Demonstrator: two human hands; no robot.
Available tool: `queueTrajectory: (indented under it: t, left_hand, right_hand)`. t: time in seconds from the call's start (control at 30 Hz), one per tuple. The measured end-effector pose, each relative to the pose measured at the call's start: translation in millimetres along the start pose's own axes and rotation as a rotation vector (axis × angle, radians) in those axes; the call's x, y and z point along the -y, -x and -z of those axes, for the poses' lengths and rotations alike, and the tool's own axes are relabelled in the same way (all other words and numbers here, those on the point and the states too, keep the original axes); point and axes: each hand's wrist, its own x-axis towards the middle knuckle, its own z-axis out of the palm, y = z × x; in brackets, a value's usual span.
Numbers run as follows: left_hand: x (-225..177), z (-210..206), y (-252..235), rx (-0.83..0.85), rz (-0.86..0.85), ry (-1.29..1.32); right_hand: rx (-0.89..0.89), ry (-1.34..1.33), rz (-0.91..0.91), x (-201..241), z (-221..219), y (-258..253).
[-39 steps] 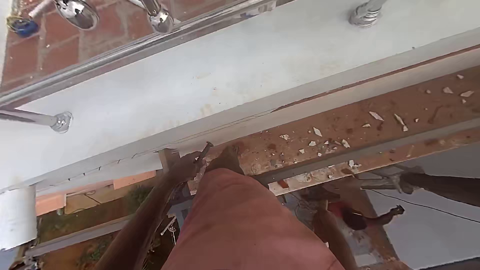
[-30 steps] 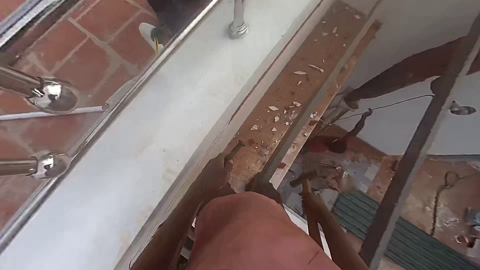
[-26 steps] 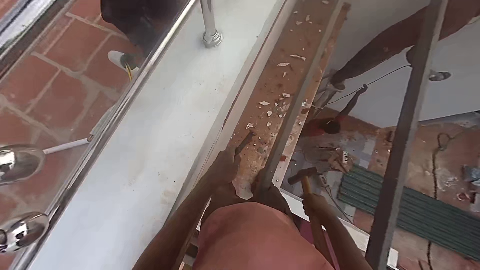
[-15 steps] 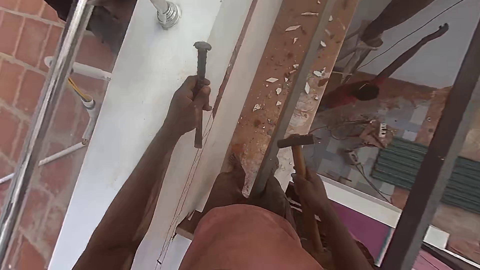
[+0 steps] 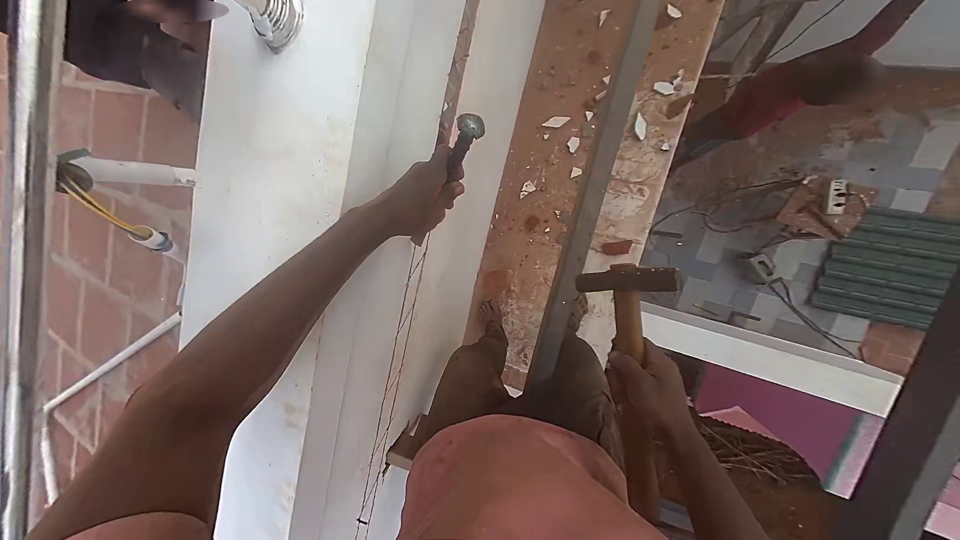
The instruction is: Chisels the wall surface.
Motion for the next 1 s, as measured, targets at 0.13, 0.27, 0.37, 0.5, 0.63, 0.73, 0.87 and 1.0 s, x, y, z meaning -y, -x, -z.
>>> queueTrajectory:
  t: [0.13,0.27,0.37,0.5,0.63,0.73,0.87,1.0]
  left_hand:
    - [1.4,4.6,-1.5,0.089,-0.013,0.055]
    - [-3.9,2.6,-11.0,0.277,-0.047,-0.007]
    - [-3.1,-4.4,-17.3,0.372,-0.043,-0.01]
    - [0.1,-12.0,-26.6,0.413,0.031,0.043]
    - [9.7,-30.5,-39.3,0.436,0.034,0.076]
    - [11.4,-39.1,-60.9,0.387,0.024,0.022]
    - [11.0,-43.4,-95.5,0.215,0.115,-0.087]
    - [13.0,-34.4,-122.0,0.187,0.258,-0.162]
  right_hand:
    - [-0.119,-0.055,-0.012,-5.8,-13.9,34.3]
    - [-0.209,-0.152,0.007,-3.7,-31.2,65.9]
    - [-0.205,-0.208,0.058,-0.5,-36.1,74.0]
    - [-0.125,-0.215,0.128,0.6,-30.7,60.7]
    - [-0.057,-0.266,0.136,-2.6,-27.9,45.3]
    - [-0.028,-0.311,0.114,-5.9,-25.0,37.2]
    - [-0.019,-0.339,0.1,-25.7,-17.8,24.7]
    - [-0.027,-0.371,0.053,-39.3,-9.3,19.7]
